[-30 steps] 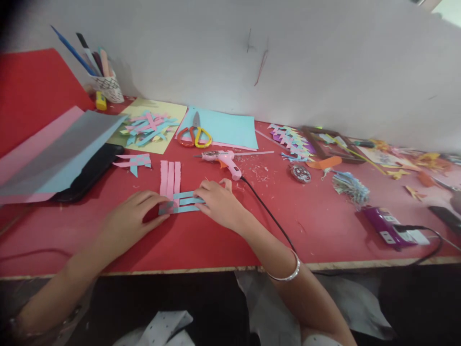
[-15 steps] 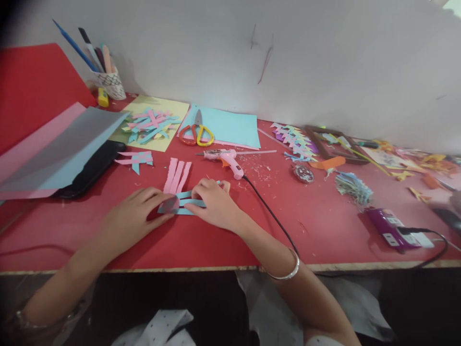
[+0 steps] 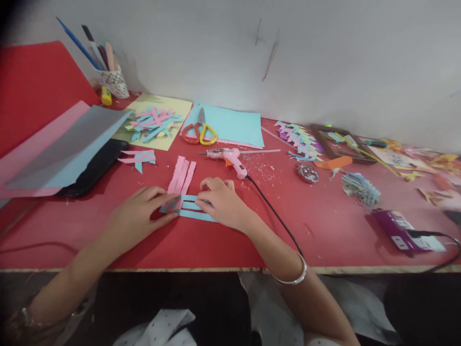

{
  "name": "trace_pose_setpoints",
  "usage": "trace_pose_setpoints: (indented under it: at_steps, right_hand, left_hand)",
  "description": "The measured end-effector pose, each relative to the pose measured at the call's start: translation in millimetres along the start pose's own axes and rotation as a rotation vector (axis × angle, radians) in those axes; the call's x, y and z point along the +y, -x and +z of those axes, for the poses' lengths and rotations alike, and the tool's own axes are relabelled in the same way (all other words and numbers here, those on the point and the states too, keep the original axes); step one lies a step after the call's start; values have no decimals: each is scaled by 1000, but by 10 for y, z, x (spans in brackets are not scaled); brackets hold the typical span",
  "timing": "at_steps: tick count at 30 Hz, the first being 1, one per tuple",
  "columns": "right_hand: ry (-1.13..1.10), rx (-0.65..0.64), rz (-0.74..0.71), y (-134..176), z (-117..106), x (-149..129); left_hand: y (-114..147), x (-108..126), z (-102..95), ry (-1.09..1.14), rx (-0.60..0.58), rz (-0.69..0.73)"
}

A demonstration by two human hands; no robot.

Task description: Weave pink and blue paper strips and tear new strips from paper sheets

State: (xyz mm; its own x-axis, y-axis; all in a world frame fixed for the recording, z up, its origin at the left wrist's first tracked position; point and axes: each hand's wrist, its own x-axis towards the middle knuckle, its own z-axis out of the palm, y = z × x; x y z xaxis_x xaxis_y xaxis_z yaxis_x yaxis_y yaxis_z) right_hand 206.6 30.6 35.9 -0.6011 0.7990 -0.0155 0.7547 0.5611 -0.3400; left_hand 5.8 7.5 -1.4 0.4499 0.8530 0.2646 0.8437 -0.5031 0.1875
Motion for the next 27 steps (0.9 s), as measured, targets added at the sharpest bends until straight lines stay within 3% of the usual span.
trace_pose_setpoints:
  at_steps: [4, 12, 20, 27]
  right_hand:
    - [-10, -30, -52, -13, -8, 62]
    - [103, 4, 59, 43, 47, 36]
    - [-58, 77, 35, -30, 120, 21]
    - [192, 53, -31, -63, 119, 53]
  left_hand:
    - [-3, -4, 12, 7, 10, -16]
    - [-6, -18, 15, 64, -9, -46]
    - [-27, -6, -12, 107, -35, -74]
    - [-37, -17, -13, 121, -63, -95]
